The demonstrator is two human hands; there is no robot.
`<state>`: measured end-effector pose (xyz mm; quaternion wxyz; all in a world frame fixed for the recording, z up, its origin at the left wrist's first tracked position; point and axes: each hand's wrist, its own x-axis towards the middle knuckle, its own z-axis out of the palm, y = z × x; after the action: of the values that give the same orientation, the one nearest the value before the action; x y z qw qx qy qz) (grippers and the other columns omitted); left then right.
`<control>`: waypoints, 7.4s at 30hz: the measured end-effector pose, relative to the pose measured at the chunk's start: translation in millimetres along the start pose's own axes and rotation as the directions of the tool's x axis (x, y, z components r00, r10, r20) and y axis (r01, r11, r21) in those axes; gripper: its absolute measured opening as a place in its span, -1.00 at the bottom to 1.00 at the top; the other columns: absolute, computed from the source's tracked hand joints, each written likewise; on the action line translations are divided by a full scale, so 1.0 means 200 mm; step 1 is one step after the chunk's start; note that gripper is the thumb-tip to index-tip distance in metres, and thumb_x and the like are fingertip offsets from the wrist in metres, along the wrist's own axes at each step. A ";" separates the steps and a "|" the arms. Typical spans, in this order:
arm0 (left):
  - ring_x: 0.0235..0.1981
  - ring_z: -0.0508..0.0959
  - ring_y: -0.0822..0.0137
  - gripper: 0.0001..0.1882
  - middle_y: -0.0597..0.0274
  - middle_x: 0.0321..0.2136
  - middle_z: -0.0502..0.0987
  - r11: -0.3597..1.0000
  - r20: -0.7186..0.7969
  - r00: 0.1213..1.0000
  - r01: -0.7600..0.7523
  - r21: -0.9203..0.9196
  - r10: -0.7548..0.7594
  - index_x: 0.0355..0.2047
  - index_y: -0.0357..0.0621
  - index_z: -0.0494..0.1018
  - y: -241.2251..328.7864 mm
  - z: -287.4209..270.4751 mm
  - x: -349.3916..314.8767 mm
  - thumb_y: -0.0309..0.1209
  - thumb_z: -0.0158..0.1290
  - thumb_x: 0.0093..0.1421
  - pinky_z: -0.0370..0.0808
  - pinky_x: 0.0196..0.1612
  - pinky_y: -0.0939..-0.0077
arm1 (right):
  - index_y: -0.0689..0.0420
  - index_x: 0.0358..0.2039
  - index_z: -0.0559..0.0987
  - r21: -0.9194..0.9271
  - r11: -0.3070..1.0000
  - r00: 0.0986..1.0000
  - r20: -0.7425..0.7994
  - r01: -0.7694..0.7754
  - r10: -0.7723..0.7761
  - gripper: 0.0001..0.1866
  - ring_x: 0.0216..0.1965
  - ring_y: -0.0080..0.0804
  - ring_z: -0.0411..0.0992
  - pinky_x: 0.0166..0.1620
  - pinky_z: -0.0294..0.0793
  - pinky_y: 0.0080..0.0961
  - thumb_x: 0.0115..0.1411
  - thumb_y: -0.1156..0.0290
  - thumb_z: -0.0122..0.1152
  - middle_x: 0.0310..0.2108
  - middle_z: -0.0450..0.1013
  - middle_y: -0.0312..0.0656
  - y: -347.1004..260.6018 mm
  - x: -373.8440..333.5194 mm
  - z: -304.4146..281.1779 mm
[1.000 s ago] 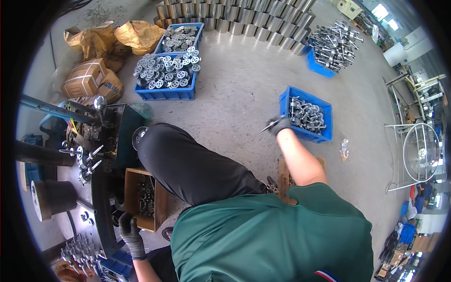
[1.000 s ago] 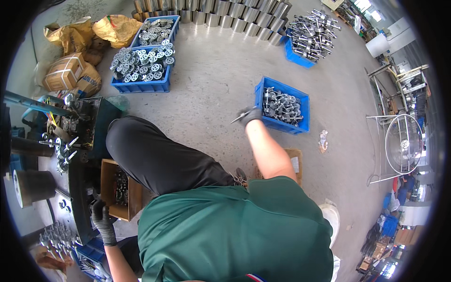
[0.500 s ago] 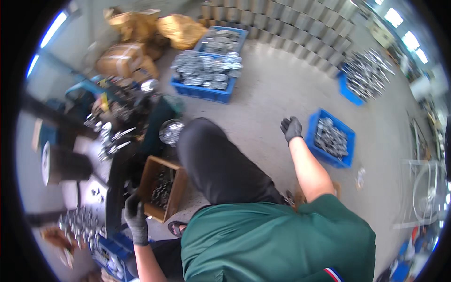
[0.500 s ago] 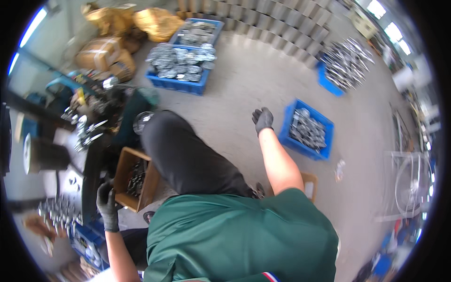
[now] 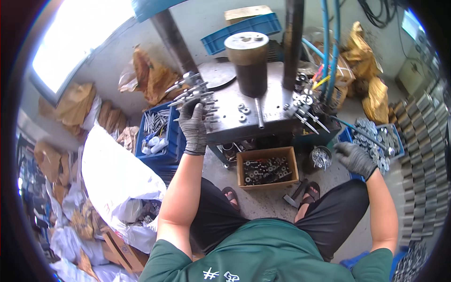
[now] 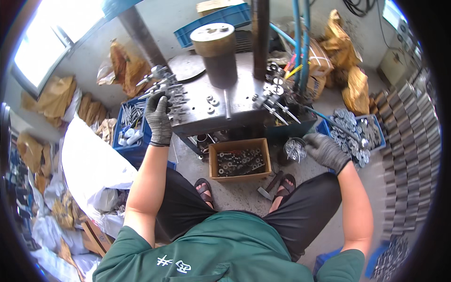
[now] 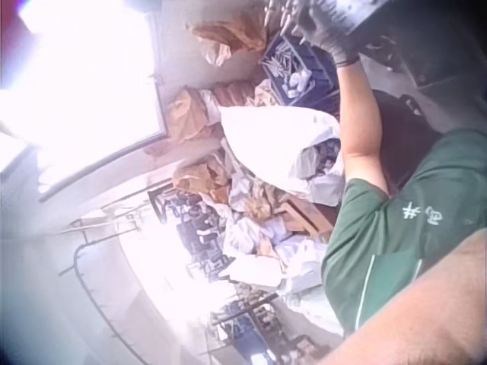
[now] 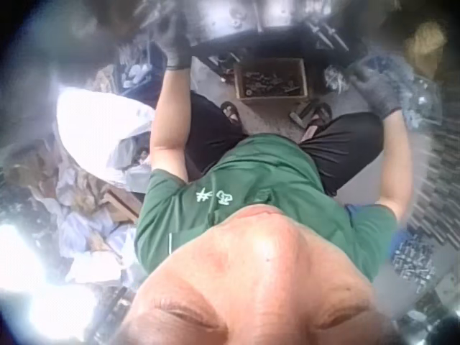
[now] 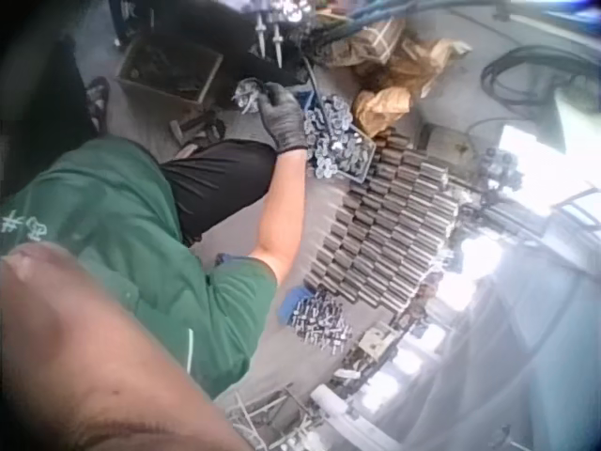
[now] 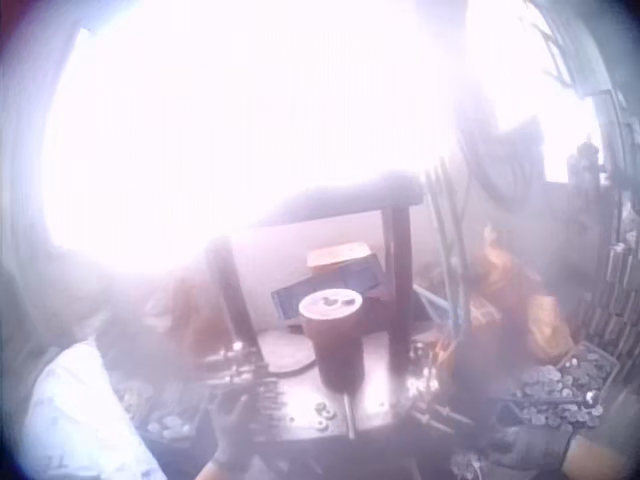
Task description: Operating a press machine to assemble metal gears and pins.
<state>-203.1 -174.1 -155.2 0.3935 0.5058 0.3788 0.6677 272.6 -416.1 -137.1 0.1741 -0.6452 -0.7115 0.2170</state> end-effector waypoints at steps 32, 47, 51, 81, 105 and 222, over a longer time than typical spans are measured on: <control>-0.31 0.59 0.52 -0.72 0.30 -0.36 0.61 0.991 0.410 0.906 -0.069 -0.110 0.109 0.01 -0.20 0.54 0.24 0.19 -0.01 -0.29 0.13 0.43 0.56 -0.22 0.62 | 0.18 -0.06 0.58 -0.181 0.896 0.871 0.373 0.405 -0.318 -0.66 -0.07 0.06 0.52 0.00 0.54 -0.12 0.13 0.41 0.34 -0.18 0.54 0.02 -0.46 0.43 0.40; -0.33 0.61 0.46 -0.60 0.30 -0.33 0.59 0.805 0.257 0.966 0.173 -0.568 -0.026 0.03 -0.17 0.52 0.22 0.10 0.05 -0.60 0.29 0.18 0.62 -0.17 0.59 | 0.20 -0.36 0.67 -0.572 0.765 0.930 -0.010 0.296 -0.367 -0.70 -0.26 0.03 0.58 -0.16 0.59 -0.06 0.18 0.18 0.24 -0.29 0.57 0.06 -0.99 1.31 0.78; -0.24 0.62 0.41 -0.59 0.24 -0.23 0.62 0.801 0.287 0.825 -0.552 0.231 0.486 0.00 -0.10 0.58 0.20 0.10 0.04 -0.72 0.20 0.15 0.59 -0.10 0.54 | 0.14 -0.38 0.69 -0.550 0.786 0.933 -0.034 0.282 -0.359 -0.73 -0.25 0.03 0.59 -0.11 0.60 -0.06 0.14 0.18 0.26 -0.19 0.58 0.09 -0.95 1.33 0.82; -0.33 0.61 0.30 -0.80 0.14 -0.33 0.59 0.414 0.480 0.569 0.819 -0.396 -0.667 -0.18 -0.22 0.51 0.09 0.42 -0.25 -0.38 0.18 0.26 0.59 -0.26 0.42 | 0.07 -0.04 0.71 -0.225 0.974 0.754 -0.635 0.025 -0.166 -0.61 -0.04 -0.07 0.62 0.10 0.55 -0.26 0.26 0.09 0.25 -0.10 0.64 0.01 -0.84 1.91 -0.27; 0.06 0.57 0.31 -0.24 0.15 0.07 0.51 0.832 0.568 0.776 0.487 -0.266 -0.273 0.44 -0.11 0.14 0.07 0.44 -0.28 -0.44 0.24 0.32 0.59 0.12 0.34 | 0.17 -0.17 0.66 -0.070 0.907 0.910 -0.005 0.414 -0.416 -0.72 -0.16 -0.03 0.53 -0.08 0.55 -0.14 0.21 0.25 0.33 -0.27 0.52 0.01 -0.60 0.50 0.26; -0.32 0.64 0.47 -0.56 0.17 -0.31 0.67 0.972 0.450 0.892 -0.138 0.189 0.039 0.02 -0.21 0.59 0.20 1.22 0.93 -0.23 0.35 0.22 0.67 -0.20 0.53 | 0.24 -0.15 0.64 -0.295 0.939 0.966 -0.234 -0.176 0.108 -0.72 -0.26 0.11 0.57 -0.14 0.57 -0.12 0.10 0.46 0.29 -0.29 0.57 0.09 -0.42 -0.24 -0.42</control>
<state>-4.0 4.7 -0.3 0.3812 0.7007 0.3259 0.5073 251.1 -461.9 -20.7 0.1289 -0.7341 -0.6654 0.0426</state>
